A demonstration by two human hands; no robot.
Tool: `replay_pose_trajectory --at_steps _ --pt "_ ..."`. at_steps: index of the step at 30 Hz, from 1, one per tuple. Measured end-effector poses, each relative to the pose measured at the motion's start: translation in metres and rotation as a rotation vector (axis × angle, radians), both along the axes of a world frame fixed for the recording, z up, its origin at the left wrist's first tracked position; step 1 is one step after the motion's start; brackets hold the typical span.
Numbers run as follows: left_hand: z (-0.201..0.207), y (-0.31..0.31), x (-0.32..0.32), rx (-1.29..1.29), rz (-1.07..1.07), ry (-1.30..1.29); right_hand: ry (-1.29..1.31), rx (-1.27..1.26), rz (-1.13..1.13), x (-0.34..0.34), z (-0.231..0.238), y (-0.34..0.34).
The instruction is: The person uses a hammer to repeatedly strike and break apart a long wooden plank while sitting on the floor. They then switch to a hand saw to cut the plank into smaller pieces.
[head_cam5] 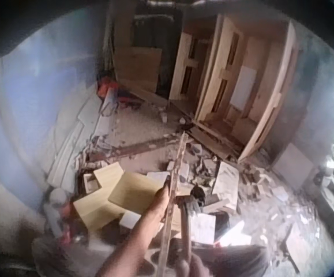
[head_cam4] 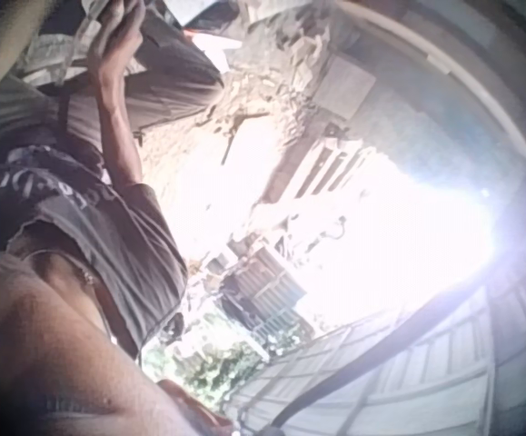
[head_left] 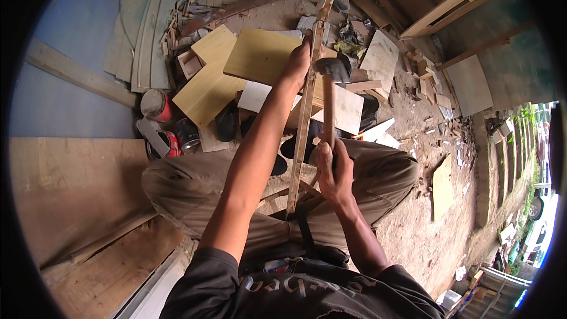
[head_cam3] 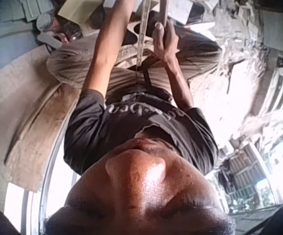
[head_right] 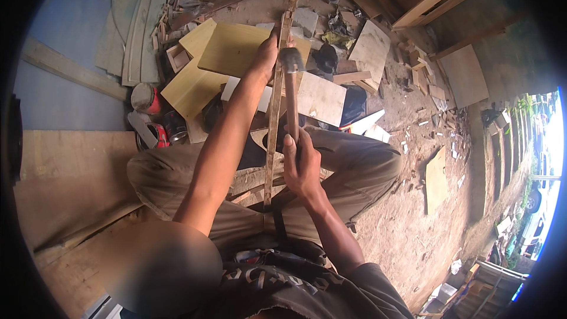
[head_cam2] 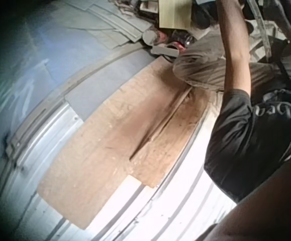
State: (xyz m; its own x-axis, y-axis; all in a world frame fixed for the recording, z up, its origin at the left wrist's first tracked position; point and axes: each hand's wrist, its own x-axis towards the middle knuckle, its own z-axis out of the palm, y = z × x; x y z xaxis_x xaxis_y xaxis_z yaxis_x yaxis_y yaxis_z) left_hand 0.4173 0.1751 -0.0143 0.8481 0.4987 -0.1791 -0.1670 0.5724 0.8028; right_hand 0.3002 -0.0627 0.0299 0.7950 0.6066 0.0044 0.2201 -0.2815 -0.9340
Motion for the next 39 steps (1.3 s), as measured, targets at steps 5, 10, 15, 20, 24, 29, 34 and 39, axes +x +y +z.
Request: replay_pose_trajectory --at_steps 5,10,15,20,24,29,34,39 --pt "-0.003 0.006 -0.002 -0.098 -0.084 -0.126 -0.21 0.339 0.004 -0.004 0.026 -0.003" --pt "0.005 -0.003 0.0 -0.024 -0.052 -0.081 -0.19 0.27 0.009 0.003 -0.018 0.0" --pt "0.002 0.002 0.0 0.005 -0.078 -0.042 0.328 0.238 -0.103 -0.002 -0.004 0.004" --pt "-0.009 0.005 0.005 -0.015 -0.089 -0.153 0.032 0.377 -0.017 -0.007 0.012 -0.001" --pt "-0.012 -0.004 0.0 0.026 -0.066 -0.079 -0.022 0.131 -0.009 -0.005 -0.013 -0.001" --pt "-0.019 0.002 0.0 -0.088 -0.047 -0.181 0.235 0.113 -0.048 -0.008 0.01 0.005" --pt "-0.013 -0.002 -0.001 -0.082 -0.088 -0.141 -0.123 0.293 0.055 -0.013 -0.004 -0.004" --pt "-0.012 0.003 0.001 -0.085 -0.101 -0.205 0.095 0.028 0.019 -0.01 -0.012 0.002"
